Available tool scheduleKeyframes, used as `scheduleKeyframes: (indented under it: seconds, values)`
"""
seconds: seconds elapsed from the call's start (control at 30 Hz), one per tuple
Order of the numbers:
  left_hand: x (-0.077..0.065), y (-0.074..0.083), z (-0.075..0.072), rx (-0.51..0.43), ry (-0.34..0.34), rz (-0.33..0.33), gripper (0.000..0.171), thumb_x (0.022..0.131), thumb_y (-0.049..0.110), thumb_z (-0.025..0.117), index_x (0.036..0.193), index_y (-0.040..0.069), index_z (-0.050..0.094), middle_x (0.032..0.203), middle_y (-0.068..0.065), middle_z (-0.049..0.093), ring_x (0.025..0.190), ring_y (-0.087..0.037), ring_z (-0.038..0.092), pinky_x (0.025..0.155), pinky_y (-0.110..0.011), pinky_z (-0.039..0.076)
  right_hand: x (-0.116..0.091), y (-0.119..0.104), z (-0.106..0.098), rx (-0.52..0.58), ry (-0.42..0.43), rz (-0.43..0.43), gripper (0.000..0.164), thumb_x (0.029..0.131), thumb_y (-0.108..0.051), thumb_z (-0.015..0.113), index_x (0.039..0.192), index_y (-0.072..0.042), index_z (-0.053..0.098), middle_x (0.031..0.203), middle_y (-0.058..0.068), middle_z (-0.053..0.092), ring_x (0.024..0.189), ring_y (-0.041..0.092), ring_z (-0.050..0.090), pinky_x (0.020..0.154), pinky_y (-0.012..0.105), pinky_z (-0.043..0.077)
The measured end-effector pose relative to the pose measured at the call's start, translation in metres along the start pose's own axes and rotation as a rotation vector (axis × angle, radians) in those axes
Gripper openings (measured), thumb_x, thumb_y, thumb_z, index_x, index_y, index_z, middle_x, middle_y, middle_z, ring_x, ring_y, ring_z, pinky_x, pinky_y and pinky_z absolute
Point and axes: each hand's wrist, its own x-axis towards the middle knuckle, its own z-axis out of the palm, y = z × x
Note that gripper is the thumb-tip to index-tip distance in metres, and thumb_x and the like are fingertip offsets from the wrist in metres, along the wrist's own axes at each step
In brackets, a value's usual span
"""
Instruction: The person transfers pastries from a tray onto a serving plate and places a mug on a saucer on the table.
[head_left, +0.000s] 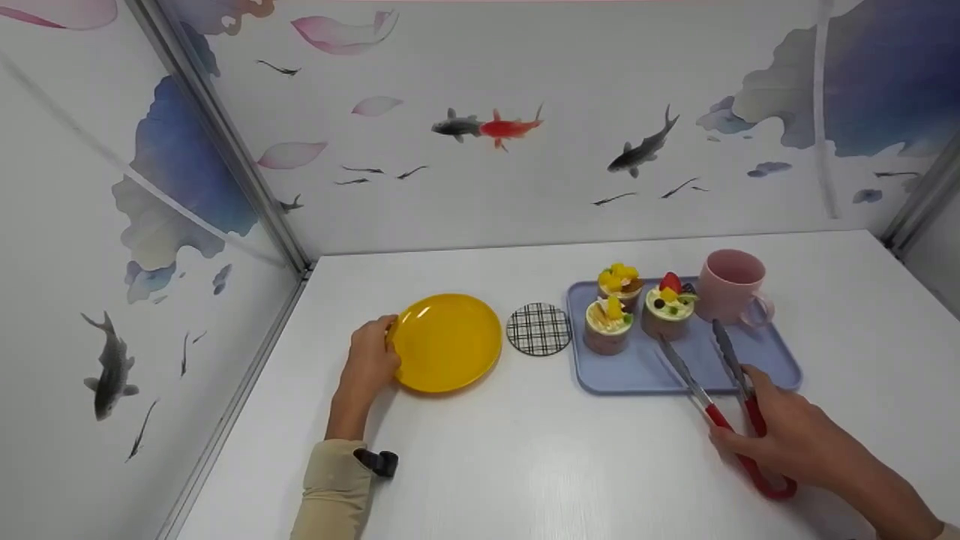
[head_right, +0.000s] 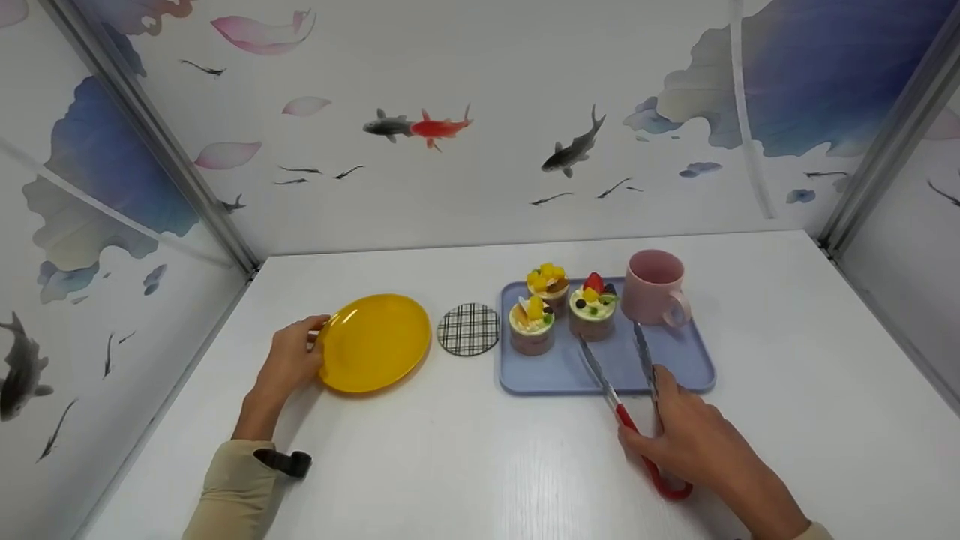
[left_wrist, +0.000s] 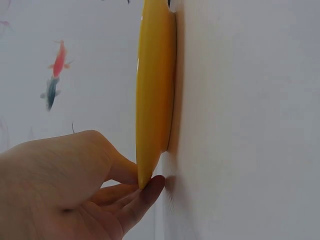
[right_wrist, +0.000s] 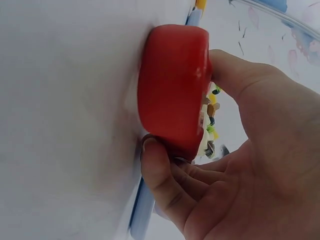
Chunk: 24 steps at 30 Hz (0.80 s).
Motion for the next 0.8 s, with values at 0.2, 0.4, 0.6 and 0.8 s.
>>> scheduleKeyframes:
  seconds: [0.2,0.4,0.6,0.8]
  values:
    - [0.0013,-0.0005,0.0002,0.0,-0.002,-0.009,0.052,0.101,-0.011,0.063,0.152,-0.004,0.057,0.146,-0.023,0.065,0.14,-0.037,0.061,0.125,-0.051,0.047,-0.001,-0.0011,-0.0014,-0.006,0.008,0.002,0.145,0.075,-0.081,0.081,0.164,0.01,0.011,0.128,0.035,0.052,0.104,0.044,0.061,0.07,0.051,0.07]
    - [0.0003,0.001,0.0004,-0.007,-0.007,-0.03,0.051,0.101,-0.009,0.064,0.152,-0.006,0.057,0.149,-0.025,0.064,0.142,-0.039,0.06,0.126,-0.052,0.046,-0.003,-0.001,-0.0016,-0.025,0.043,-0.024,0.139,0.081,-0.081,0.076,0.164,0.008,0.011,0.134,0.038,0.049,0.107,0.048,0.059,0.072,0.055,0.069]
    - [-0.0003,0.0015,0.0004,-0.025,-0.022,-0.067,0.054,0.101,-0.009,0.063,0.154,-0.004,0.056,0.151,-0.023,0.063,0.143,-0.038,0.059,0.127,-0.052,0.045,-0.0058,-0.0025,-0.0004,-0.051,0.11,-0.068,0.13,0.087,-0.077,0.074,0.164,0.009,0.013,0.141,0.039,0.047,0.112,0.052,0.057,0.078,0.064,0.067]
    - [0.0007,0.0016,-0.0001,-0.021,-0.028,-0.071,0.052,0.102,-0.008,0.062,0.154,-0.004,0.055,0.151,-0.024,0.063,0.144,-0.038,0.058,0.127,-0.052,0.045,-0.0082,-0.0054,-0.0013,-0.032,0.173,-0.091,0.124,0.091,-0.072,0.073,0.164,0.008,0.015,0.139,0.039,0.05,0.113,0.05,0.058,0.081,0.064,0.067]
